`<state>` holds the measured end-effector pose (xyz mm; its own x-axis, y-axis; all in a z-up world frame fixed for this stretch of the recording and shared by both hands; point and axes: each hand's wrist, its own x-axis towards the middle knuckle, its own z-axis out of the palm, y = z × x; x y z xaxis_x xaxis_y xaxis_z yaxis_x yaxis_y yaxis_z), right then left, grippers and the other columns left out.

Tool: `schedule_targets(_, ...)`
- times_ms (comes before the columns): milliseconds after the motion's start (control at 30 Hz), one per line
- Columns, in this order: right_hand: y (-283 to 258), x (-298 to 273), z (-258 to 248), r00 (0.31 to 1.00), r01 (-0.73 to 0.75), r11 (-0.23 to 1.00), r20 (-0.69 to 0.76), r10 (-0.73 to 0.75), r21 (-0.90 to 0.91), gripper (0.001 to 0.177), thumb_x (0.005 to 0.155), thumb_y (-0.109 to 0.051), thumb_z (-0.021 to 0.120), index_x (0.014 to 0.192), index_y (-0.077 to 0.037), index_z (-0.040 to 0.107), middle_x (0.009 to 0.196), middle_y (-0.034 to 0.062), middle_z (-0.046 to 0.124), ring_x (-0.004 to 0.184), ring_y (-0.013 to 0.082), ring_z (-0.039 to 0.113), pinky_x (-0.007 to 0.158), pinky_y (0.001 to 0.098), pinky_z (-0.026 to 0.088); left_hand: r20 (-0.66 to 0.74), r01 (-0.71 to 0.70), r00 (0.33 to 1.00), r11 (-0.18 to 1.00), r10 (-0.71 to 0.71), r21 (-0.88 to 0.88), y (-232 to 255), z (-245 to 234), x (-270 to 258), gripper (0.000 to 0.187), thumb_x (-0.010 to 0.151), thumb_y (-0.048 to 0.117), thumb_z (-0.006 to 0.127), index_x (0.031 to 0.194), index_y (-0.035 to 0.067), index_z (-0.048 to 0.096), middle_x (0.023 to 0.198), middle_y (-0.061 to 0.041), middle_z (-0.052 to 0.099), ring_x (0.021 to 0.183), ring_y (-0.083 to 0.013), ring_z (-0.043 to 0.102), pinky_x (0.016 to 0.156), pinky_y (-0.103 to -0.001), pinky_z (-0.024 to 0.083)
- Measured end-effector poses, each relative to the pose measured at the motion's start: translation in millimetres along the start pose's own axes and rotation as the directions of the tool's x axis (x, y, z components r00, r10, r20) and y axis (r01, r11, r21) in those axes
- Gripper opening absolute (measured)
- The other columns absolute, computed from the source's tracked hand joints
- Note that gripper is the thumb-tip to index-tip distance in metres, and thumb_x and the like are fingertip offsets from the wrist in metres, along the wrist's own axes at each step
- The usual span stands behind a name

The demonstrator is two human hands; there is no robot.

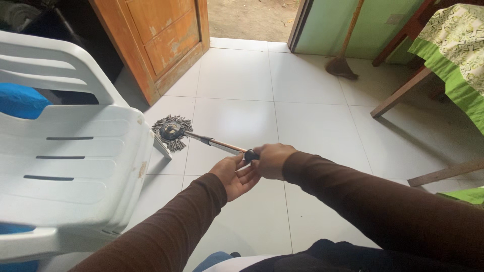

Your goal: The person mops a white tiled floor using a spin mop, moving it around a bed and several chairs, and adjusts the mop handle during the process.

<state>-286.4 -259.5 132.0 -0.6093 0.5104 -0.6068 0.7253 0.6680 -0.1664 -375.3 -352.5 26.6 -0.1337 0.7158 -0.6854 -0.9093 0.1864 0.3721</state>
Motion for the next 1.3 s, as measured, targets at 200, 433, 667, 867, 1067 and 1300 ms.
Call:
schedule_targets(200, 38.1, -34.4, -24.4, 0.981, -0.178, 0.977, 0.096, 0.168, 0.114, 0.05, 0.1, -0.044, 0.049, 0.149, -0.035, 0.052, 0.079, 0.0048, 0.064, 0.065, 0.0162, 0.059, 0.06, 0.0331, 0.05, 0.08, 0.07, 0.995, 0.995, -0.064, -0.068, 2.0, 20.2, 17.3, 0.034, 0.109, 0.02, 0.036, 0.126, -0.01, 0.036, 0.123, -0.028, 0.056, 0.121, -0.0319, 0.065, 0.106, -0.034, 0.053)
schedule_targets(433, 78.2, -65.1, -75.5, 0.926, -0.327, 0.944, 0.21, 0.313, 0.036, 0.056, 0.099, -0.049, 0.051, 0.154, -0.043, 0.044, 0.079, 0.0084, 0.057, 0.062, 0.0185, 0.052, 0.059, 0.0355, 0.043, 0.177, 0.092, 0.978, 0.992, -0.107, 0.088, -12.8, 81.8, 63.3, 0.032, 0.108, 0.016, 0.034, 0.121, -0.011, 0.044, 0.124, -0.028, 0.057, 0.121, -0.0321, 0.064, 0.108, -0.035, 0.057)
schedule_targets(667, 70.9, 21.7, -111.1, 0.992, -0.09, 0.993, 0.078, 0.096, -0.076, 0.054, 0.099, -0.045, 0.053, 0.152, -0.035, 0.049, 0.105, 0.0047, 0.076, 0.086, 0.0158, 0.069, 0.078, 0.0339, 0.052, 0.115, 0.049, 0.992, 0.997, -0.056, 0.064, 55.4, 75.8, 105.8, 0.037, 0.107, 0.022, 0.033, 0.119, -0.008, 0.051, 0.122, -0.026, 0.063, 0.119, -0.0312, 0.066, 0.107, -0.037, 0.054)
schedule_targets(867, 9.9, 115.7, -147.5, 0.994, 0.064, 0.995, 0.092, -0.056, -0.078, 0.05, 0.096, -0.034, 0.06, 0.146, -0.03, 0.051, 0.105, 0.0082, 0.071, 0.101, 0.0263, 0.073, 0.087, 0.0419, 0.058, -0.107, -0.056, 0.993, 0.991, 0.042, -0.124, 149.7, 33.7, 165.4, 0.03, 0.107, 0.027, 0.039, 0.113, -0.001, 0.049, 0.11, -0.017, 0.061, 0.102, -0.0247, 0.066, 0.099, -0.039, 0.058)
schedule_targets(1067, 7.6, 184.9, -164.2, 0.965, 0.256, 0.951, 0.103, -0.241, -0.171, 0.077, 0.083, 0.001, 0.062, 0.154, -0.021, 0.041, 0.106, 0.0142, 0.069, 0.098, 0.0307, 0.07, 0.081, 0.0446, 0.059, -0.246, -0.055, 0.969, 0.992, 0.025, -0.115, 196.4, 30.0, 208.8, 0.032, 0.106, 0.029, 0.045, 0.112, -0.002, 0.05, 0.105, -0.014, 0.061, 0.092, -0.0204, 0.065, 0.084, -0.034, 0.059)
schedule_targets(1300, 20.0, 212.7, -199.9, 0.967, 0.206, 0.97, 0.181, -0.181, -0.13, 0.087, 0.08, 0.005, 0.057, 0.159, -0.024, 0.033, 0.104, 0.0171, 0.072, 0.091, 0.0301, 0.073, 0.073, 0.0413, 0.06, -0.25, 0.052, 0.967, 0.997, -0.037, 0.054, 219.2, 54.3, 235.7, 0.026, 0.104, 0.029, 0.049, 0.108, 0.004, 0.052, 0.098, -0.01, 0.059, 0.085, -0.0163, 0.063, 0.079, -0.032, 0.059)
